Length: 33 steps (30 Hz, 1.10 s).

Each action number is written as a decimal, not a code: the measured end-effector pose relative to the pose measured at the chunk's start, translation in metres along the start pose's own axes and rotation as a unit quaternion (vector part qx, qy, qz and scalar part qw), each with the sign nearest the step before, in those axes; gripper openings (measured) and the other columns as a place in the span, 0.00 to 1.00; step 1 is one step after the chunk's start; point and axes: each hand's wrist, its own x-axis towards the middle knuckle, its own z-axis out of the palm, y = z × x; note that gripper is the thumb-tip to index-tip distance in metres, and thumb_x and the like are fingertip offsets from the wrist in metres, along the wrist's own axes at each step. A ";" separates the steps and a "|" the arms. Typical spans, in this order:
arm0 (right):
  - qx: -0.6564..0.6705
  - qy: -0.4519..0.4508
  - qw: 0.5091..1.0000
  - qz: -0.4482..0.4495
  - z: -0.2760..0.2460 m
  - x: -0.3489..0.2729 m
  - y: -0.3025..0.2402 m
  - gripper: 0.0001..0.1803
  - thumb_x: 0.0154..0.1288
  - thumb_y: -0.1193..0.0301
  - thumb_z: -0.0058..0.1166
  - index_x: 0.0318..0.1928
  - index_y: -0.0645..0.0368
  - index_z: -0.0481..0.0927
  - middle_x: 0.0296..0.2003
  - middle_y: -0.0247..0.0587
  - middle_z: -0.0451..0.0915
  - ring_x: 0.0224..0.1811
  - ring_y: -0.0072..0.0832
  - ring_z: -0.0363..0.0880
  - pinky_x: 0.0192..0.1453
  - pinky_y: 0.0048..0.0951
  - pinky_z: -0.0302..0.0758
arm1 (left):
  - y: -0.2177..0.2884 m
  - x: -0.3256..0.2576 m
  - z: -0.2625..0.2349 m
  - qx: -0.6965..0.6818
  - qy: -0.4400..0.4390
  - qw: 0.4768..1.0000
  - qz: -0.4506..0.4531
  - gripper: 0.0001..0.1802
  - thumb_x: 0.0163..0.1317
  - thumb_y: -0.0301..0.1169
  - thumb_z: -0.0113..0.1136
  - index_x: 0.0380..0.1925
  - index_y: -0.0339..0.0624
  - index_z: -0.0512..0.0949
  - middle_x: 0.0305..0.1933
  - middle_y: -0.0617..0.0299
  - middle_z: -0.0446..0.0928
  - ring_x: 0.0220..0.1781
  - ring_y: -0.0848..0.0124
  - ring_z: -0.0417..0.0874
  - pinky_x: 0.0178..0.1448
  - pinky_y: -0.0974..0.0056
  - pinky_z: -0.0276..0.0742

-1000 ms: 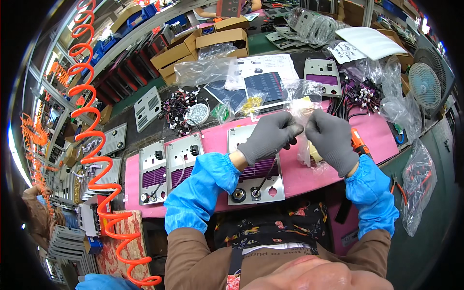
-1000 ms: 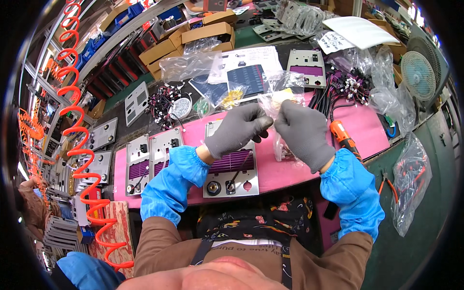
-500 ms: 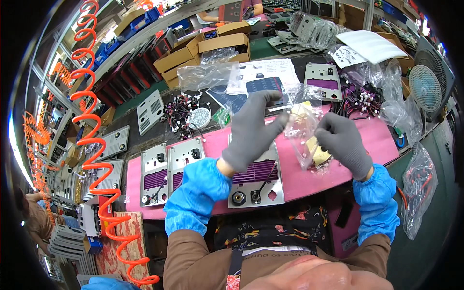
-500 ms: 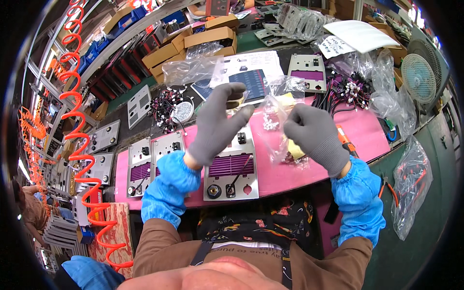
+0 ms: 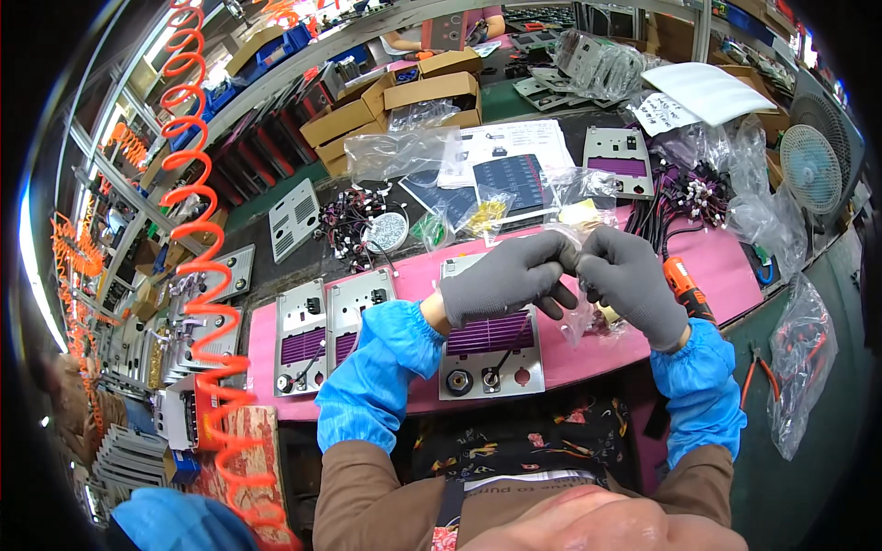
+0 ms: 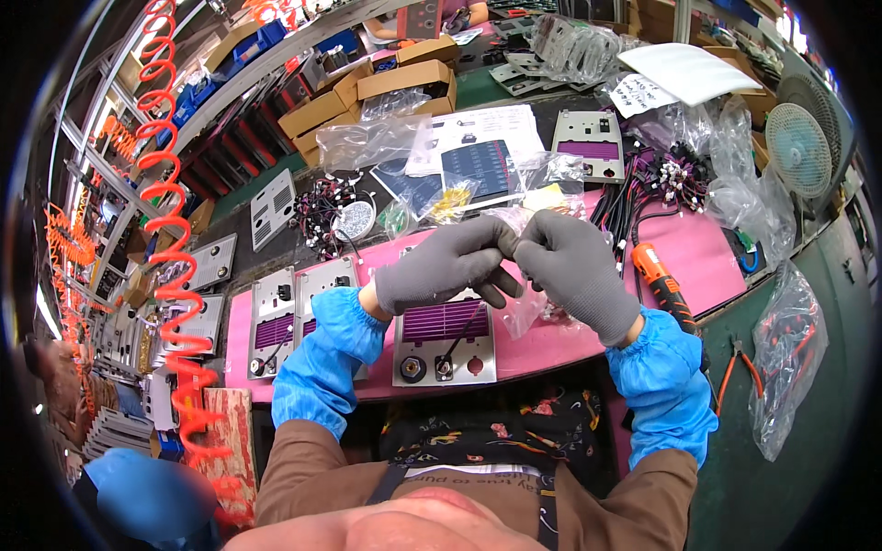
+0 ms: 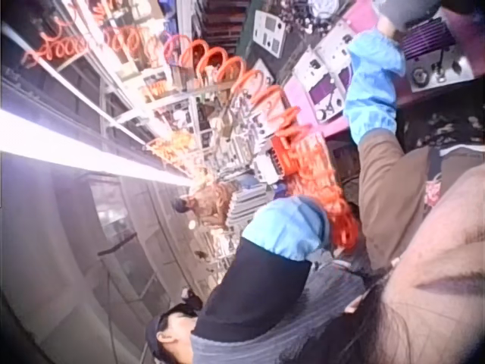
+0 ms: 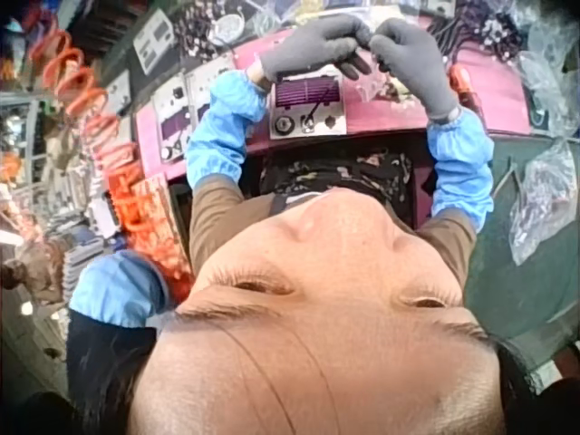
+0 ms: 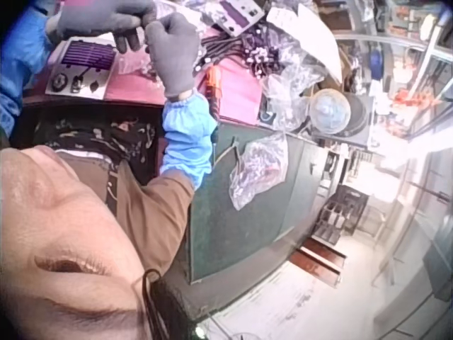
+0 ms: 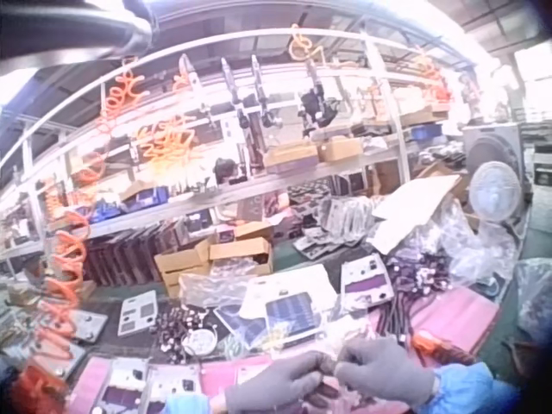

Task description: The person assembles electronic components on a pink workbench, handling small parts, wires, and circuit boards. They insert components into a metal chassis, connect wires, and organize parts from plastic bags. The process involves repetitive handling of small items and careful placement into the device.

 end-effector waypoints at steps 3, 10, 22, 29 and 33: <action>0.064 0.000 0.998 0.013 0.001 -0.001 -0.002 0.07 0.61 0.72 0.53 0.30 0.64 0.75 0.20 0.35 0.77 0.21 0.17 0.75 0.24 0.22 0.74 | -0.003 0.005 0.000 0.171 -0.019 0.985 -0.025 0.13 0.69 0.25 0.45 0.49 0.35 0.74 0.41 0.55 0.80 0.44 0.67 0.86 0.47 0.61 0.84; 0.055 -0.015 0.998 -0.013 0.019 -0.004 -0.009 0.09 0.61 0.70 0.54 0.29 0.64 0.76 0.19 0.37 0.77 0.20 0.19 0.76 0.26 0.24 0.73 | -0.041 0.021 -0.008 0.585 0.022 0.792 0.173 0.10 0.59 0.32 0.58 0.25 0.36 0.80 0.26 0.48 0.80 0.27 0.54 0.81 0.35 0.53 0.77; -0.109 0.011 0.968 -0.225 0.061 -0.009 -0.001 0.10 0.61 0.65 0.59 0.36 0.59 0.80 0.26 0.46 0.81 0.30 0.38 0.83 0.34 0.37 0.77 | -0.147 0.054 0.002 -0.111 0.023 0.990 0.080 0.13 0.58 0.25 0.63 0.44 0.37 0.81 0.37 0.57 0.82 0.37 0.69 0.82 0.41 0.64 0.79; -0.262 0.346 0.871 -0.230 0.003 -0.020 0.071 0.20 0.62 0.63 0.61 0.51 0.62 0.78 0.46 0.51 0.80 0.45 0.43 0.82 0.49 0.38 0.79 | -0.024 0.033 0.017 -0.050 -0.032 0.996 -0.068 0.27 0.59 0.27 0.68 0.58 0.38 0.72 0.47 0.59 0.79 0.46 0.75 0.82 0.47 0.69 0.80; -0.055 0.280 0.945 -0.163 0.001 -0.017 0.119 0.29 0.67 0.60 0.59 0.63 0.62 0.71 0.55 0.53 0.76 0.51 0.38 0.80 0.53 0.33 0.78 | -0.018 0.043 0.018 -0.066 -0.033 0.995 -0.073 0.31 0.60 0.29 0.68 0.63 0.39 0.69 0.49 0.60 0.79 0.52 0.71 0.80 0.55 0.66 0.79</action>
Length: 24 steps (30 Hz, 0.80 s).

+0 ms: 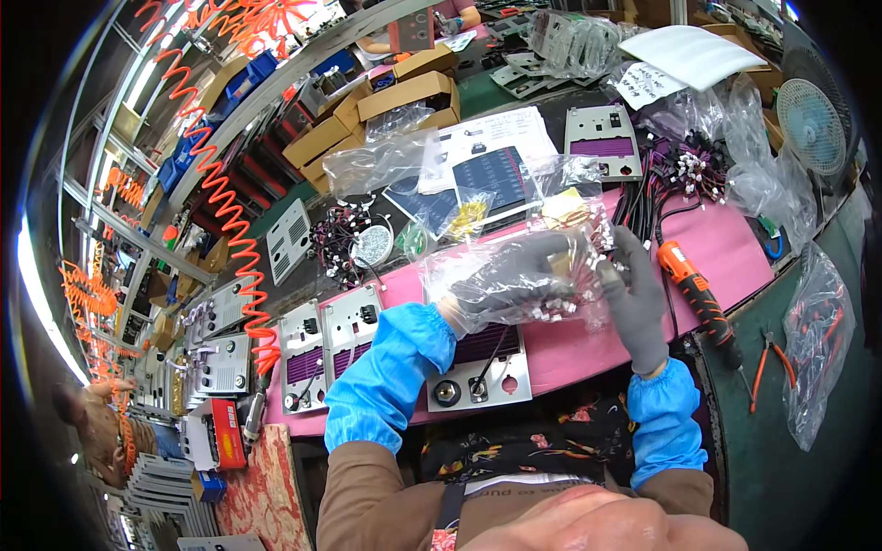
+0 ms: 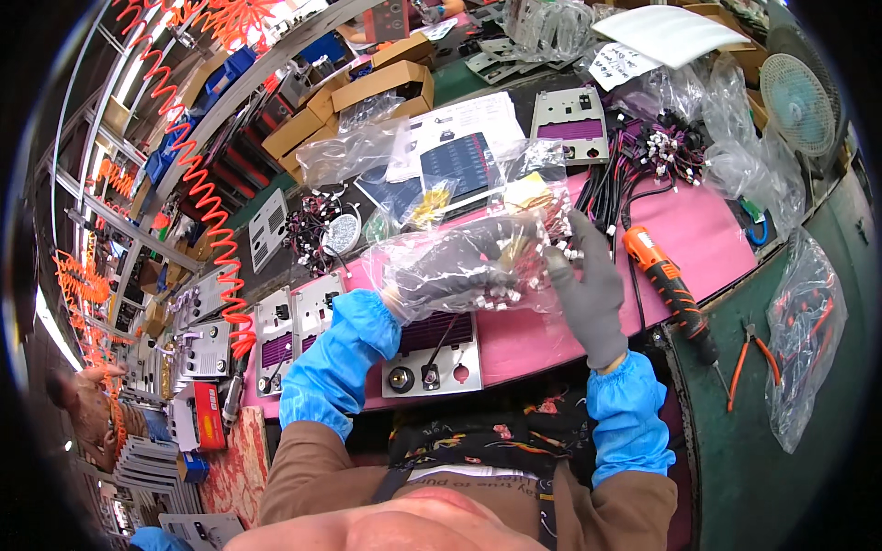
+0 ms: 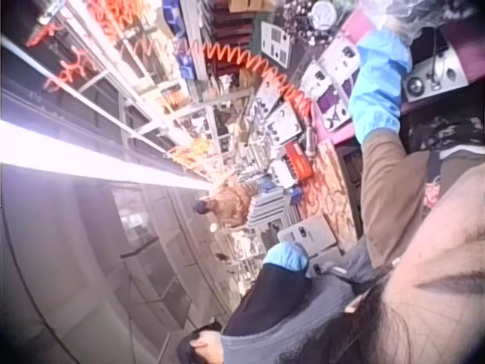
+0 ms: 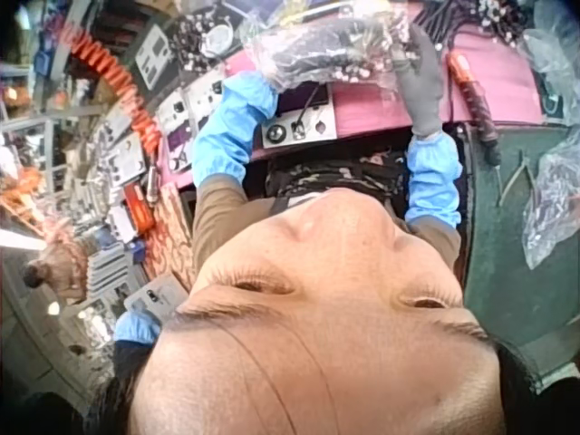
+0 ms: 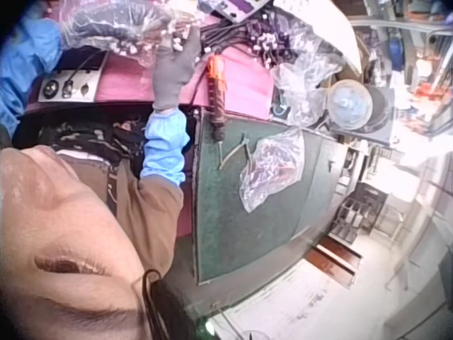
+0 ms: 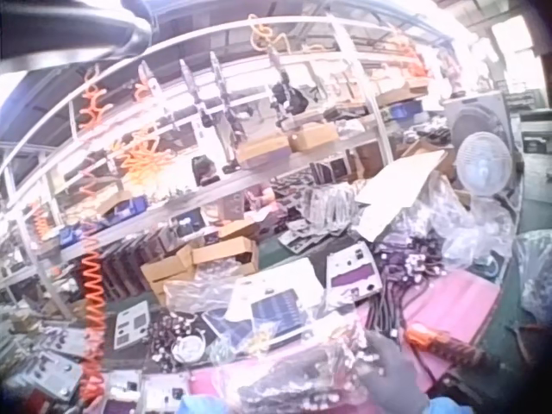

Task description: The person assembles electronic components on a pink workbench, handling small parts, wires, and circuit boards. They insert components into a metal chassis, connect wires, and organize parts from plastic bags. The process involves repetitive handling of small items and careful placement into the device.

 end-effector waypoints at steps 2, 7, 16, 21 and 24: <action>0.184 -0.039 0.977 0.104 0.007 -0.008 0.021 0.31 0.69 0.60 0.58 0.67 0.61 0.68 0.57 0.54 0.75 0.51 0.34 0.80 0.54 0.31 0.78 | 0.001 0.011 0.004 0.127 -0.014 0.992 0.017 0.33 0.59 0.30 0.69 0.64 0.39 0.68 0.53 0.59 0.78 0.58 0.68 0.78 0.61 0.64 0.76; 0.030 -0.035 0.994 0.097 0.011 -0.019 0.027 0.26 0.68 0.68 0.55 0.65 0.61 0.71 0.46 0.47 0.83 0.41 0.33 0.84 0.48 0.32 0.81 | -0.040 0.027 0.001 0.219 -0.034 0.970 0.096 0.47 0.49 0.27 0.72 0.70 0.38 0.61 0.69 0.52 0.65 0.67 0.64 0.71 0.68 0.62 0.69; -0.021 -0.026 0.999 0.038 0.006 -0.022 0.030 0.23 0.65 0.73 0.53 0.62 0.59 0.73 0.46 0.48 0.81 0.44 0.39 0.84 0.48 0.35 0.80 | -0.059 0.044 -0.006 0.280 0.070 0.955 0.072 0.31 0.57 0.23 0.64 0.63 0.44 0.72 0.55 0.57 0.77 0.47 0.73 0.81 0.50 0.68 0.80; -0.016 -0.022 0.999 0.046 0.007 -0.022 0.030 0.22 0.66 0.73 0.53 0.61 0.59 0.74 0.44 0.48 0.82 0.44 0.38 0.84 0.49 0.35 0.80 | -0.054 0.040 -0.015 0.150 0.086 0.985 -0.004 0.18 0.70 0.25 0.56 0.59 0.38 0.75 0.49 0.62 0.80 0.45 0.76 0.79 0.48 0.68 0.77; -0.018 -0.030 0.998 0.057 0.005 -0.021 0.027 0.22 0.67 0.73 0.52 0.61 0.59 0.75 0.44 0.48 0.82 0.45 0.38 0.84 0.49 0.35 0.80 | -0.050 0.036 -0.018 0.089 0.074 0.993 -0.019 0.19 0.70 0.26 0.55 0.60 0.38 0.74 0.52 0.60 0.80 0.50 0.75 0.78 0.54 0.69 0.76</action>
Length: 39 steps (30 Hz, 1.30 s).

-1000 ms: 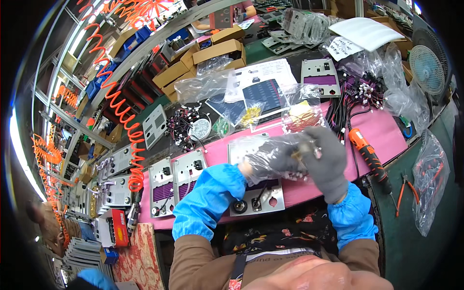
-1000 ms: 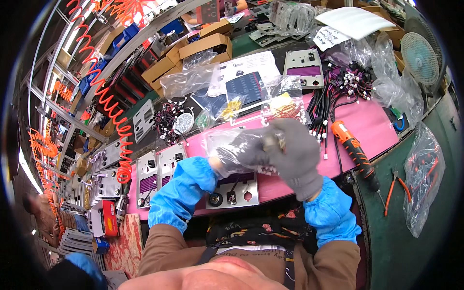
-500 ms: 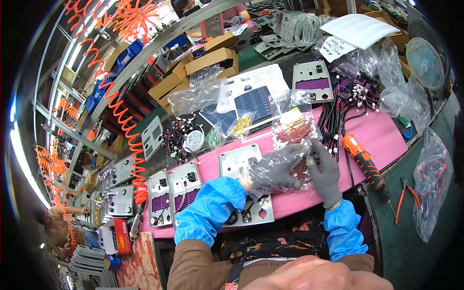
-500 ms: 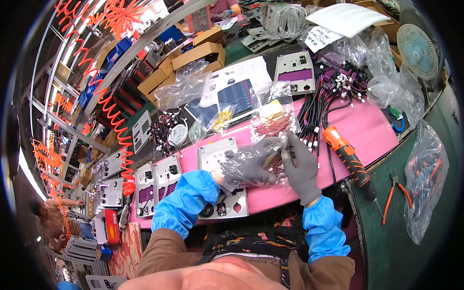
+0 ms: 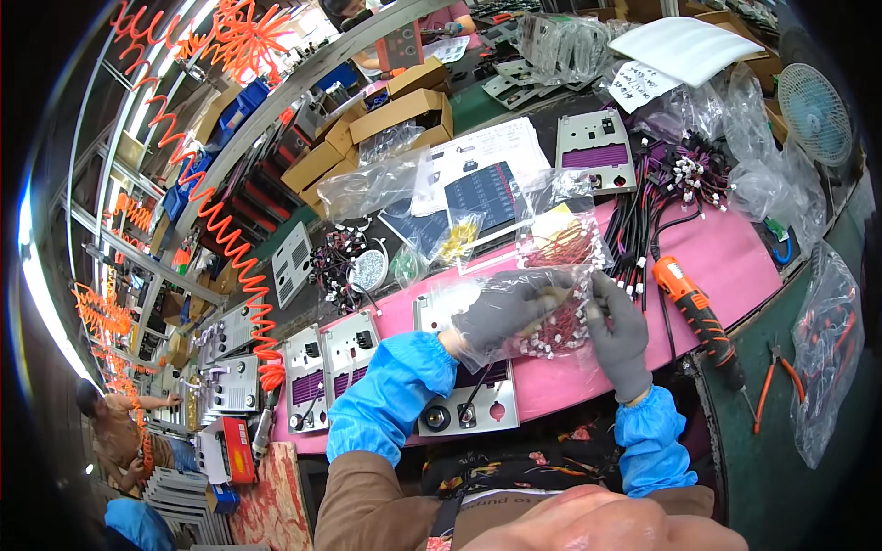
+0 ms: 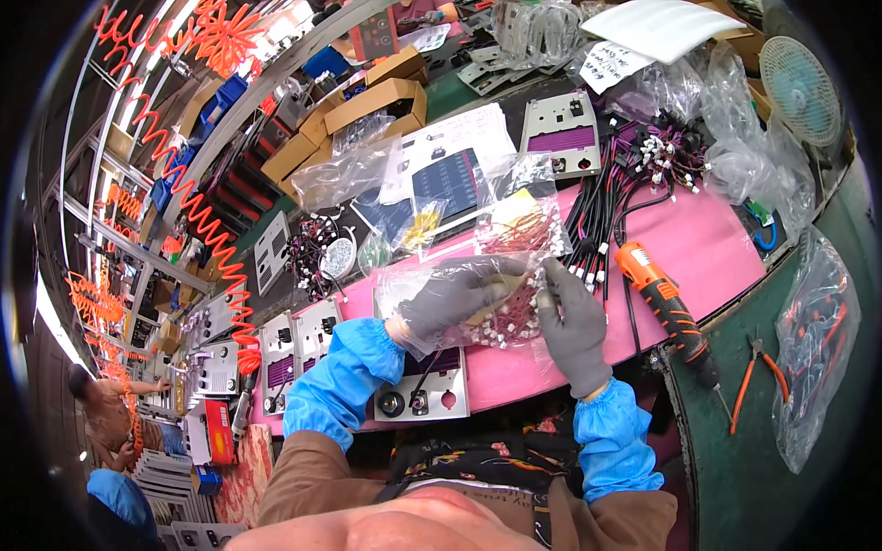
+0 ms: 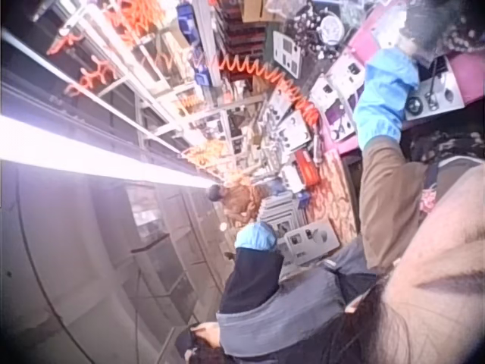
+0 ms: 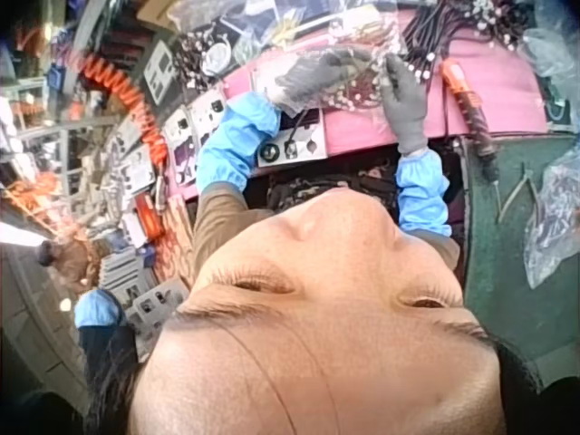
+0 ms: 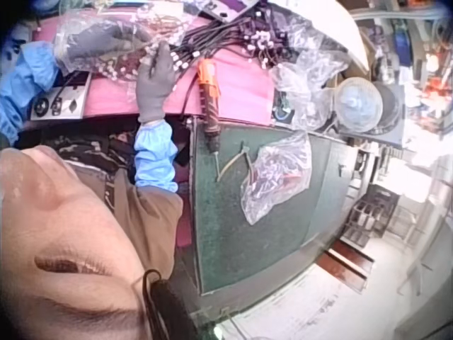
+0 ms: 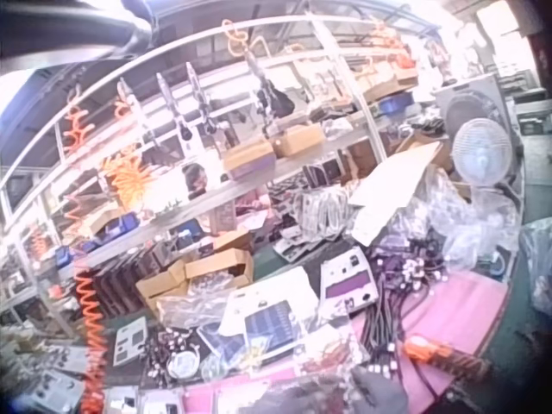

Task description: The person assembles electronic components on a pink workbench, handling small parts, wires, and circuit boards. They insert components into a metal chassis, connect wires, and organize parts from plastic bags. The process involves repetitive handling of small items and careful placement into the device.

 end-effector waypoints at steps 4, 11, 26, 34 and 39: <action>0.020 0.004 1.000 -0.015 0.000 0.001 0.000 0.20 0.68 0.75 0.51 0.60 0.60 0.75 0.44 0.48 0.82 0.44 0.38 0.84 0.48 0.35 0.80 | 0.004 -0.002 -0.002 -0.019 -0.006 1.000 -0.002 0.21 0.70 0.29 0.57 0.62 0.38 0.72 0.55 0.59 0.79 0.57 0.73 0.77 0.60 0.68 0.73; 0.014 0.001 1.000 -0.007 -0.001 -0.001 0.006 0.20 0.68 0.78 0.49 0.60 0.61 0.76 0.44 0.48 0.82 0.46 0.36 0.84 0.50 0.32 0.79 | 0.047 -0.022 -0.027 0.142 -0.061 0.988 0.010 0.29 0.66 0.33 0.61 0.68 0.43 0.69 0.62 0.55 0.76 0.59 0.71 0.76 0.65 0.65 0.70; 0.070 -0.026 0.997 0.018 0.001 -0.004 0.004 0.19 0.72 0.79 0.46 0.62 0.67 0.73 0.51 0.46 0.82 0.52 0.29 0.82 0.59 0.29 0.77 | -0.002 -0.025 -0.071 0.277 0.138 0.940 0.145 0.22 0.62 0.30 0.62 0.57 0.38 0.77 0.52 0.56 0.82 0.51 0.71 0.81 0.54 0.65 0.77; 0.084 -0.005 0.996 0.028 0.003 -0.004 0.009 0.19 0.71 0.80 0.45 0.61 0.65 0.74 0.49 0.46 0.82 0.50 0.31 0.83 0.56 0.30 0.79 | -0.004 -0.023 -0.059 0.407 0.172 0.842 0.309 0.18 0.60 0.23 0.61 0.51 0.44 0.80 0.53 0.57 0.80 0.51 0.67 0.82 0.53 0.62 0.79; 0.056 0.006 0.998 0.013 0.005 -0.005 0.012 0.18 0.70 0.80 0.47 0.59 0.64 0.75 0.46 0.45 0.83 0.47 0.31 0.84 0.52 0.30 0.80 | -0.011 -0.026 -0.061 0.494 0.134 0.801 0.311 0.18 0.59 0.30 0.63 0.51 0.49 0.80 0.58 0.53 0.76 0.55 0.53 0.79 0.58 0.55 0.76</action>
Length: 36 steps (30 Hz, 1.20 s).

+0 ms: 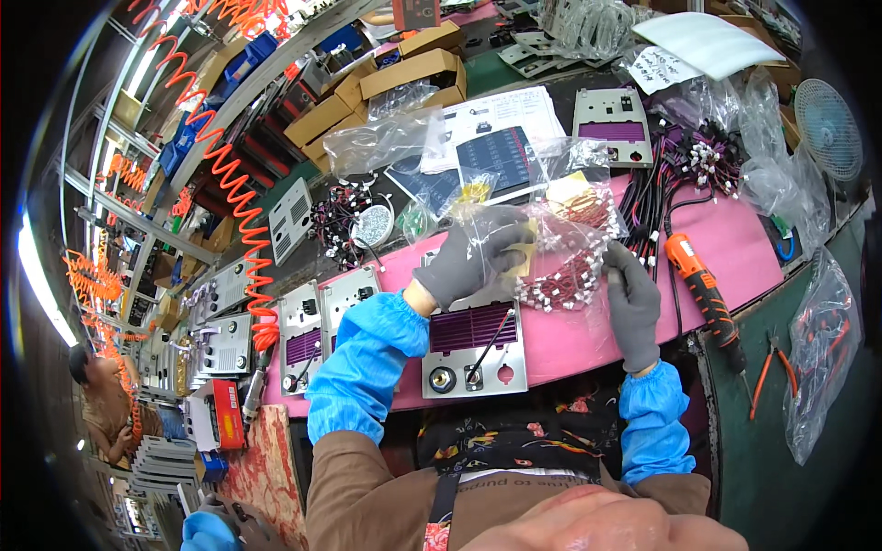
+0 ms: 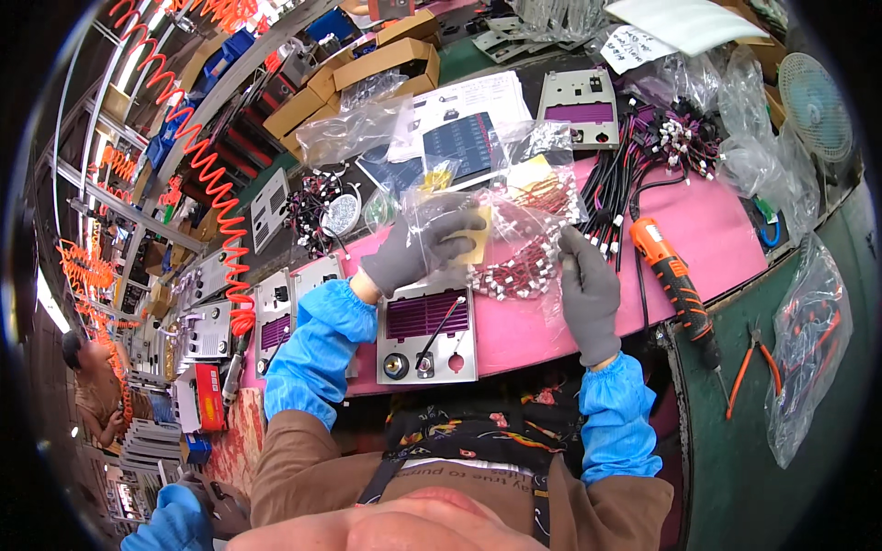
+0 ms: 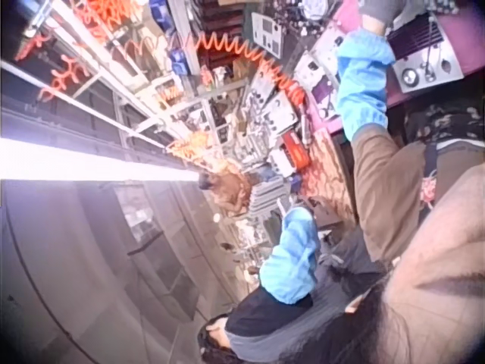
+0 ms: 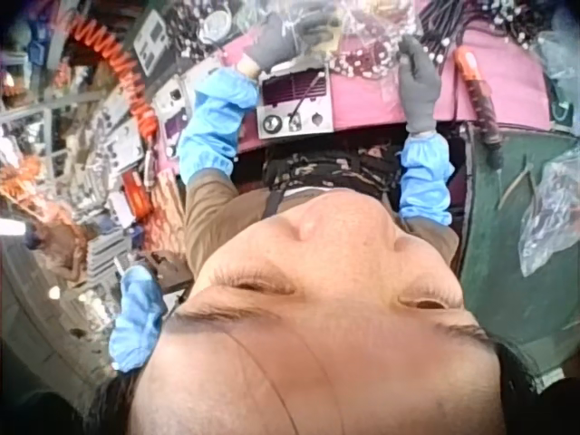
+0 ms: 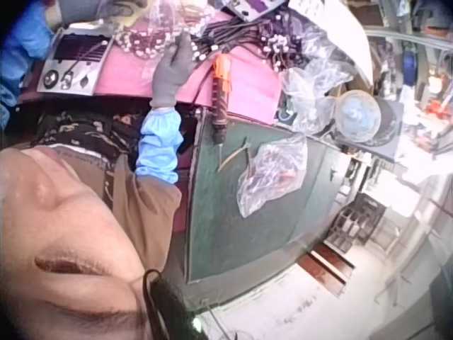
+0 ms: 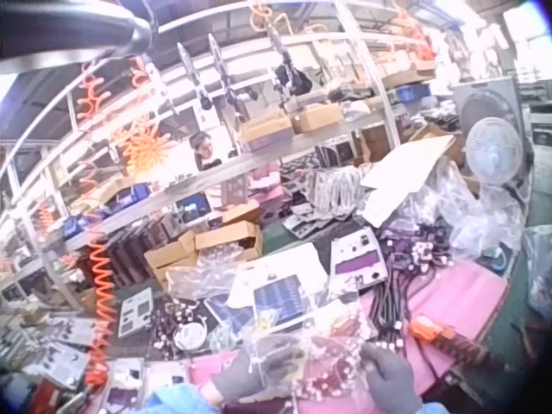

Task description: The person assembles electronic components on a pink workbench, handling small parts, wires, and circuit boards. They insert components into a metal chassis, connect wires, and organize parts from plastic bags. The process involves repetitive handling of small items and careful placement into the device.

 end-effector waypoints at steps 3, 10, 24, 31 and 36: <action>0.012 0.004 1.000 -0.006 0.000 0.000 -0.009 0.18 0.70 0.80 0.47 0.59 0.63 0.76 0.45 0.45 0.83 0.46 0.31 0.84 0.51 0.30 0.80 | 0.002 0.001 -0.012 -0.164 -0.067 0.980 -0.086 0.22 0.63 0.35 0.62 0.58 0.48 0.77 0.59 0.54 0.76 0.57 0.59 0.78 0.62 0.58 0.74; -0.027 -0.006 0.999 -0.022 -0.002 0.001 -0.012 0.17 0.70 0.79 0.48 0.58 0.63 0.76 0.44 0.45 0.83 0.44 0.29 0.84 0.49 0.29 0.79 | 0.002 -0.001 -0.006 -0.180 -0.052 0.979 -0.076 0.30 0.66 0.31 0.56 0.69 0.49 0.66 0.55 0.51 0.79 0.54 0.64 0.80 0.58 0.58 0.76; -0.026 -0.010 0.999 -0.027 -0.002 0.002 -0.007 0.19 0.68 0.79 0.49 0.58 0.64 0.76 0.43 0.45 0.83 0.44 0.30 0.82 0.50 0.29 0.78 | 0.048 0.020 0.032 0.045 -0.031 0.995 -0.080 0.07 0.62 0.38 0.60 0.35 0.50 0.81 0.33 0.58 0.79 0.35 0.57 0.82 0.40 0.54 0.76; -0.029 -0.010 0.999 -0.041 -0.001 0.001 -0.012 0.18 0.68 0.78 0.49 0.58 0.63 0.77 0.44 0.46 0.83 0.44 0.32 0.83 0.50 0.30 0.78 | 0.034 0.006 0.049 -0.193 -0.073 0.974 -0.090 0.16 0.62 0.39 0.62 0.47 0.46 0.81 0.36 0.60 0.81 0.38 0.69 0.83 0.41 0.64 0.77; -0.036 0.003 0.998 -0.048 -0.002 0.000 -0.009 0.17 0.69 0.77 0.50 0.57 0.64 0.78 0.45 0.46 0.83 0.44 0.31 0.82 0.50 0.29 0.78 | 0.061 0.021 -0.024 -0.351 -0.247 0.856 -0.288 0.30 0.61 0.38 0.64 0.64 0.49 0.73 0.47 0.61 0.83 0.46 0.73 0.82 0.48 0.69 0.78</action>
